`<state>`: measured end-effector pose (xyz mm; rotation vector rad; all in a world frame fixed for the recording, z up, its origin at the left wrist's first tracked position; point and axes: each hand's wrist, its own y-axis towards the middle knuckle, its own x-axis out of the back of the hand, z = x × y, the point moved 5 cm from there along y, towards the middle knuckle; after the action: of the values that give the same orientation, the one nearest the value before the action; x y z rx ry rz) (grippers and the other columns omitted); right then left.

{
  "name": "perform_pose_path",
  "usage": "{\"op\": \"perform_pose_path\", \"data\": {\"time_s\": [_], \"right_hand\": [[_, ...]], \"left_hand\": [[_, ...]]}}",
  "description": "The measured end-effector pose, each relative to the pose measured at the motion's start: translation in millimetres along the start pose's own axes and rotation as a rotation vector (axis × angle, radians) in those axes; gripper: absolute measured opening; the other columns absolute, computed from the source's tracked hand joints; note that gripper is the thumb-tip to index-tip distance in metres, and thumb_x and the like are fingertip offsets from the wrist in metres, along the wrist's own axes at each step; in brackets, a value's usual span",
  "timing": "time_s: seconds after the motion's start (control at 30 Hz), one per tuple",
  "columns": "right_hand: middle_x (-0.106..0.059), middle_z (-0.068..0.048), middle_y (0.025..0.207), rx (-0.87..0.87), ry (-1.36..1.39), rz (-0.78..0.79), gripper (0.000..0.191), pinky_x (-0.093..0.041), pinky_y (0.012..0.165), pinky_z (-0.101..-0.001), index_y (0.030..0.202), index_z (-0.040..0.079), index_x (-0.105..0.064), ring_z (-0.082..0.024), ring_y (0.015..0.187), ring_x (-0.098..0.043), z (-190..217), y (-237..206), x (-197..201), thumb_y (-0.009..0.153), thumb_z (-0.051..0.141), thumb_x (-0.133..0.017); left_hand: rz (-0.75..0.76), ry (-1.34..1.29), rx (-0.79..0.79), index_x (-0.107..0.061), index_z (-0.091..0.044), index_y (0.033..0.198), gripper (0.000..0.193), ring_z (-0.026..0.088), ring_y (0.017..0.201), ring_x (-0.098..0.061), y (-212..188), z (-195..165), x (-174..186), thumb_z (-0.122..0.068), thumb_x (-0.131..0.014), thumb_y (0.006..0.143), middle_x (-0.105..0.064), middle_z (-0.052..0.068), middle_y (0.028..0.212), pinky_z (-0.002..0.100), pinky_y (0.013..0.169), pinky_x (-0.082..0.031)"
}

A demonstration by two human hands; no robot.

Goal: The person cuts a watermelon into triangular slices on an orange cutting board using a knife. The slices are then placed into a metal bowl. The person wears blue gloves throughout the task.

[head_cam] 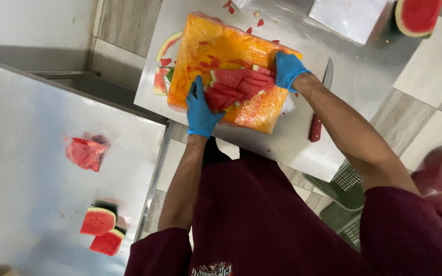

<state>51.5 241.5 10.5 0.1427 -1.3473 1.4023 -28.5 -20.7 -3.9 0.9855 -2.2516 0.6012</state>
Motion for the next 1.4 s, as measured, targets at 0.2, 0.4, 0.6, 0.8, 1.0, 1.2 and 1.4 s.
{"op": "perform_pose_path", "data": {"time_s": [0.2, 0.4, 0.6, 0.8, 1.0, 1.2, 1.4], "right_hand": [[-0.064, -0.022, 0.110, -0.370, 0.792, 0.282, 0.057, -0.062, 0.079, -0.0524, 0.129, -0.006, -0.064, -0.038, 0.098, -0.074, 17, -18, -8, 0.073, 0.003, -0.068], [-0.046, -0.014, 0.154, -0.615, 1.352, 0.211, 0.076, -0.052, 0.097, -0.0580, 0.148, 0.008, -0.046, -0.040, 0.125, -0.058, 82, -36, -29, 0.088, 0.053, -0.058], [-0.039, -0.009, 0.161, -0.739, 1.368, 0.026, 0.085, -0.043, 0.098, -0.0757, 0.155, 0.018, -0.041, -0.044, 0.139, -0.040, 148, -41, -64, 0.089, 0.071, -0.037], [-0.050, -0.015, 0.155, -0.940, 1.427, -0.026, 0.079, -0.045, 0.091, -0.0786, 0.153, 0.026, -0.048, -0.048, 0.131, -0.051, 152, -30, -66, 0.092, 0.074, -0.035], [-0.046, -0.021, 0.156, -1.046, 1.312, -0.241, 0.112, -0.055, 0.093, -0.0657, 0.158, 0.010, -0.029, -0.044, 0.130, -0.059, 137, -8, -70, 0.078, 0.071, -0.080], [-0.050, -0.022, 0.151, -0.930, 1.171, -0.131, 0.119, -0.055, 0.098, -0.0506, 0.155, 0.001, -0.032, -0.035, 0.130, -0.060, 131, 23, -66, 0.072, 0.062, -0.092], [-0.057, -0.020, 0.141, -0.844, 1.239, -0.034, 0.108, -0.057, 0.094, -0.0447, 0.148, -0.001, -0.038, -0.029, 0.122, -0.063, 129, 27, -66, 0.070, 0.050, -0.093]], "left_hand": [[-0.140, -0.234, -0.016, -0.016, -0.010, 0.164, 0.134, 0.048, 0.140, -0.041, -16, 8, 9, -0.016, -0.098, 0.058, -0.032, 0.031, 0.155, 0.046, 0.114, -0.043], [-0.039, -0.486, 0.277, -0.046, -0.006, 0.149, 0.097, 0.035, 0.111, -0.067, -12, 44, 7, -0.011, -0.088, 0.063, -0.058, 0.020, 0.127, 0.042, 0.097, -0.058], [0.206, -0.633, 0.358, -0.067, -0.015, 0.144, 0.065, 0.036, 0.105, -0.073, 12, 64, 11, -0.024, -0.069, 0.080, -0.074, 0.020, 0.113, 0.047, 0.096, -0.061], [0.476, -1.380, 1.234, -0.051, -0.023, 0.150, 0.079, 0.047, 0.141, -0.044, 32, 54, 5, -0.067, -0.046, 0.085, -0.044, 0.011, 0.159, 0.088, 0.096, -0.028], [0.655, -1.242, 1.288, -0.039, -0.029, 0.158, 0.083, 0.052, 0.147, -0.030, 55, 28, 20, -0.075, -0.035, 0.089, -0.024, 0.009, 0.170, 0.087, 0.104, -0.021], [0.825, -1.518, 1.073, -0.044, -0.024, 0.154, 0.065, 0.034, 0.142, -0.050, 50, 0, 18, -0.060, -0.033, 0.102, -0.047, 0.009, 0.161, 0.062, 0.115, -0.041], [0.714, -1.499, 1.141, -0.056, -0.012, 0.141, 0.048, 0.032, 0.117, -0.065, 51, -6, -10, -0.044, -0.053, 0.104, -0.066, 0.012, 0.132, 0.050, 0.104, -0.052]]}}
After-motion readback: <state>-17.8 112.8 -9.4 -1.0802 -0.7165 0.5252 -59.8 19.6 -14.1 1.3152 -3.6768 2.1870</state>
